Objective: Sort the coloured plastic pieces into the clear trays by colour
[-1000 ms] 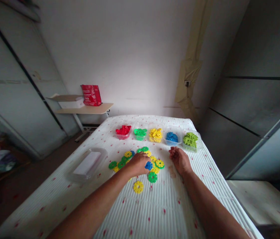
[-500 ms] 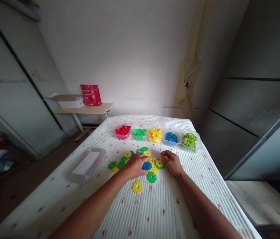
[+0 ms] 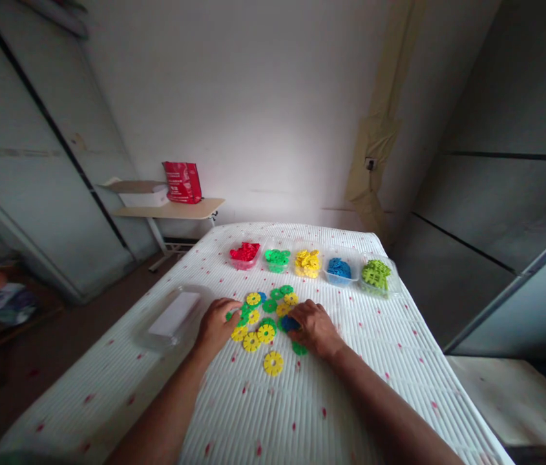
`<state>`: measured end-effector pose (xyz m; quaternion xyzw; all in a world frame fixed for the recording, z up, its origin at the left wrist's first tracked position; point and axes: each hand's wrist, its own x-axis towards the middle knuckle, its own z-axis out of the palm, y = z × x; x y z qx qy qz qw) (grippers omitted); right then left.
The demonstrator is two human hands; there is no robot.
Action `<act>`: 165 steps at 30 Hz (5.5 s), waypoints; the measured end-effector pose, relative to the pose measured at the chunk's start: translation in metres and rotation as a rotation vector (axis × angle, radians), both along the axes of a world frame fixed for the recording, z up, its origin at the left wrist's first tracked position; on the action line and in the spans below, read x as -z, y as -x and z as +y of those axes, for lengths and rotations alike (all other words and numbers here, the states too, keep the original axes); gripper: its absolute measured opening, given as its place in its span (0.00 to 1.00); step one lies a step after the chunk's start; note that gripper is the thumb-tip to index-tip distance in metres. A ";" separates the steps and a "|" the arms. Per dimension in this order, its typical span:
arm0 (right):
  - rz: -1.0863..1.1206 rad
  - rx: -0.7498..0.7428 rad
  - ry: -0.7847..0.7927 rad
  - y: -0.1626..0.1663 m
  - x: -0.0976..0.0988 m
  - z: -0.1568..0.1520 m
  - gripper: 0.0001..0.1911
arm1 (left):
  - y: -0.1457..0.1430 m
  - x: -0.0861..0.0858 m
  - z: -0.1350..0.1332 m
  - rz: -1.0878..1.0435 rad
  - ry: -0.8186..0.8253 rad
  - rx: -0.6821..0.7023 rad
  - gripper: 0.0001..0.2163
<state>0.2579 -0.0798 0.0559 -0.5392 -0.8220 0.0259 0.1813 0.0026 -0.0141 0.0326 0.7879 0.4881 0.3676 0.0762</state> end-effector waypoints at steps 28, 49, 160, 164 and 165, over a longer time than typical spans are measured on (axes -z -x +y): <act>0.203 0.310 -0.562 -0.070 -0.028 0.038 0.12 | -0.005 0.020 0.007 -0.087 -0.026 0.012 0.08; -0.006 0.049 -0.240 -0.039 0.034 0.036 0.15 | -0.021 0.011 -0.008 0.252 0.050 0.088 0.14; -0.256 0.102 0.045 0.083 -0.014 0.084 0.12 | -0.003 0.010 -0.001 0.137 0.001 -0.136 0.10; -0.188 0.143 -0.074 0.043 -0.025 0.077 0.14 | -0.004 0.013 0.001 0.160 0.042 -0.125 0.09; -0.164 0.185 -0.111 0.028 -0.029 0.076 0.14 | -0.004 0.013 0.001 0.160 0.044 -0.129 0.09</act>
